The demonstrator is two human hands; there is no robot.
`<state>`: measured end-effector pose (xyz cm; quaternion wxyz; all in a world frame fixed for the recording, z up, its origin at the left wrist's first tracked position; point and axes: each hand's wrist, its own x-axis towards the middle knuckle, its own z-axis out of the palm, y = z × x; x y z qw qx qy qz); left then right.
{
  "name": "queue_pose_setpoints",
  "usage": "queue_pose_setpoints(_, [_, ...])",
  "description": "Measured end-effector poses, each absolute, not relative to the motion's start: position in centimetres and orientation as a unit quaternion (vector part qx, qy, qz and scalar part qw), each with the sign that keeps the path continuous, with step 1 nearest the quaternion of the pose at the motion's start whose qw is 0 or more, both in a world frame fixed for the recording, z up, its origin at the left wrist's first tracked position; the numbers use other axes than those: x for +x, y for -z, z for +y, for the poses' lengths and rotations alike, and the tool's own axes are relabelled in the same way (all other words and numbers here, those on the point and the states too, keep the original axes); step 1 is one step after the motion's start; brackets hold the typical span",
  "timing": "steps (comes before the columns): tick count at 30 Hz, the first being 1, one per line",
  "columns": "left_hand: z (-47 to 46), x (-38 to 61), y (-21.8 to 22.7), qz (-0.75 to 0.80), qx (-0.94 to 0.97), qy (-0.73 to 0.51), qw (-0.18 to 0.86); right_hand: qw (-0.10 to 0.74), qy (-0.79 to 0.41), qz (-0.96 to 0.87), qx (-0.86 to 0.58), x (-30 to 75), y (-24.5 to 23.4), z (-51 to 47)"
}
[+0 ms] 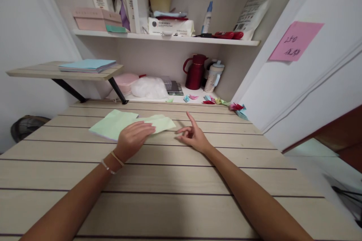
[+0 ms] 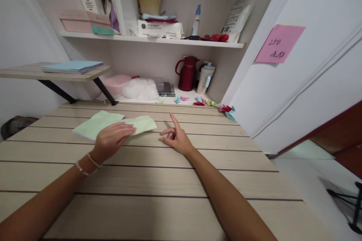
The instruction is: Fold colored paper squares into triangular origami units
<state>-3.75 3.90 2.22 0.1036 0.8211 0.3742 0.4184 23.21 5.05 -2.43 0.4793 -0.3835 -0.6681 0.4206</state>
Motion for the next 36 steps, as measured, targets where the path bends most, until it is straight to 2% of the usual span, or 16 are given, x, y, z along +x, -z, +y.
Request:
queue_pose_setpoints(2, [3.6,-3.0,-1.5,0.338,0.822,-0.413,0.199,0.444,-0.445,-0.695,-0.351,22.7,2.4,4.7])
queue_pose_setpoints(6, [3.4,-1.8,-0.6,0.319,0.807,-0.426,0.255,0.425,-0.411,-0.723,-0.358,22.4,2.8,4.9])
queue_pose_setpoints(13, [4.5,-2.0,-0.7,0.442,0.746,-0.451,0.211,0.574,-0.418,-0.576,-0.406,23.1,2.9,5.8])
queue_pose_setpoints(17, [4.9,-2.4,0.1,0.446,0.69,-0.401,0.406,0.58,-0.452,-0.543,-0.406,23.0,2.7,5.7])
queue_pose_setpoints(19, [4.9,-2.2,0.5,0.414,0.652,-0.394,0.498,0.553,-0.483,-0.562,-0.381,22.8,2.5,5.5])
queue_pose_setpoints(21, [4.8,-1.8,0.7,0.393,0.629,-0.404,0.536,0.511,-0.512,-0.588,-0.361,22.6,2.3,5.3])
queue_pose_setpoints(24, [4.8,-1.4,0.9,0.401,0.623,-0.422,0.522,0.478,-0.518,-0.61,-0.362,22.4,2.4,5.2])
queue_pose_setpoints(30, [4.8,-1.3,0.8,0.483,0.614,-0.45,0.433,0.496,-0.52,-0.553,-0.421,22.4,3.2,5.7])
queue_pose_setpoints(36, [4.0,0.0,0.4,0.445,0.543,-0.513,0.494,0.543,-0.543,-0.512,-0.383,21.1,2.3,4.8])
